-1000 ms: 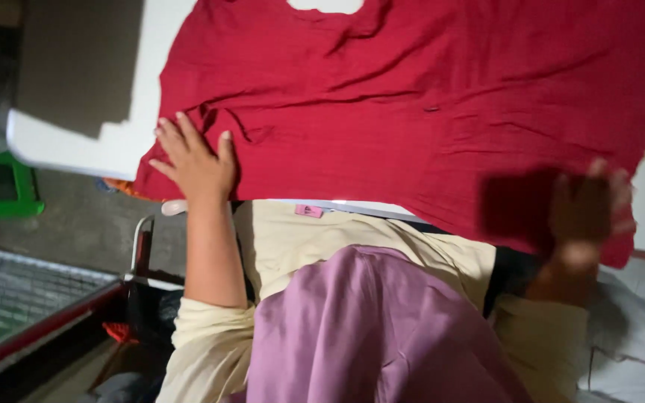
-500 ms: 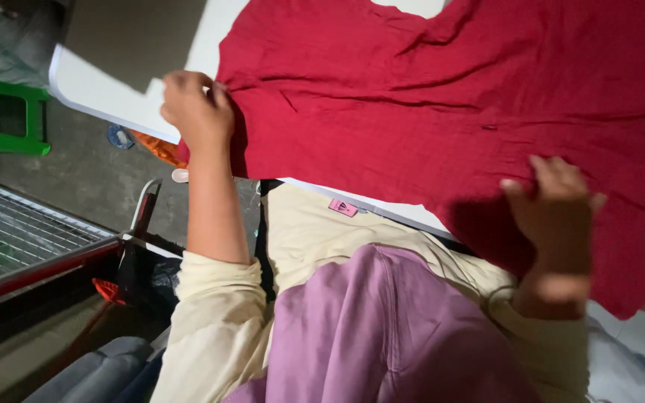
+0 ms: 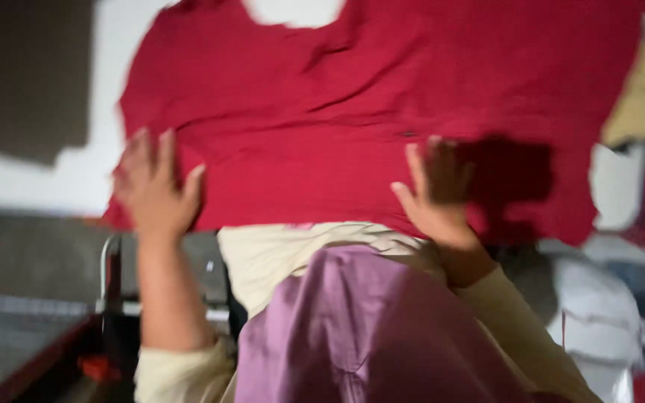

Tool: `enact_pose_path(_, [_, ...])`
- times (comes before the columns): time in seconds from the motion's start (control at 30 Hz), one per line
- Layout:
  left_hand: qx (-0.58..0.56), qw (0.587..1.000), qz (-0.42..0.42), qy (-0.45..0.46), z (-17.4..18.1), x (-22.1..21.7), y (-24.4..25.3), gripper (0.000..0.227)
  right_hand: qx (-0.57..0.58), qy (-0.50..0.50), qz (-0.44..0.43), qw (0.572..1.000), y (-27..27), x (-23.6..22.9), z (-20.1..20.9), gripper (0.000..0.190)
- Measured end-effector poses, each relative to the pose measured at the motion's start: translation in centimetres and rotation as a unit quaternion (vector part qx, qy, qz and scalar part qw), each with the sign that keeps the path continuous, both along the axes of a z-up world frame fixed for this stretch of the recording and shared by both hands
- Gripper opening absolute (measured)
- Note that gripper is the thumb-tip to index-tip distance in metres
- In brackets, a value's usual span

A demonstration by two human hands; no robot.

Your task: Folding several items of clothing on a portable table.

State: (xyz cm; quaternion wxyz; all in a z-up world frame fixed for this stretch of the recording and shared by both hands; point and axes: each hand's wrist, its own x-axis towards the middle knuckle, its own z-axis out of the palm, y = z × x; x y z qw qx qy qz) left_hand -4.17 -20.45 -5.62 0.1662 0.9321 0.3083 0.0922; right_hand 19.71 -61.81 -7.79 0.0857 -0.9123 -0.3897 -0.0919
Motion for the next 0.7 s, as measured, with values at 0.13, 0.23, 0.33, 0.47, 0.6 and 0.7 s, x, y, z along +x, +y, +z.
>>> enact_pose_path(0.13, [-0.005, 1.0, 0.014, 0.019, -0.7, -0.8, 0.9, 0.082, 0.107, 0.078, -0.041, 0.99, -4.5, 5.6, -3.3, 0.056])
enact_pose_path(0.23, [-0.01, 1.0, 0.021, 0.021, 0.2, -0.6, 1.5, 0.089, 0.129, -0.002, -0.048, 0.99, -7.6, 11.4, -2.0, 0.057])
enact_pose_path(0.33, [0.0, 1.0, 0.029, 0.008, 0.3, -0.6, 1.9, 0.096, 0.111, -0.045, -0.043, 0.992, -9.3, 15.2, 1.1, 0.061])
enact_pose_path(0.47, [0.05, 0.997, -0.018, -0.057, 3.0, 3.2, -1.0, 0.091, 0.044, 0.001, -0.024, 0.999, -11.2, 17.7, 2.7, 0.049])
enact_pose_path(0.6, [-0.006, 0.964, -0.16, -0.214, 4.2, 12.2, -8.7, 0.052, 0.009, 0.032, -0.03, 0.999, -12.3, 19.2, 3.4, 0.023])
enact_pose_path(0.7, [-0.08, 0.936, -0.282, -0.194, 5.6, 19.4, -15.4, 0.042, 0.046, 0.036, -0.025, 0.998, -13.2, 19.6, 3.6, 0.015])
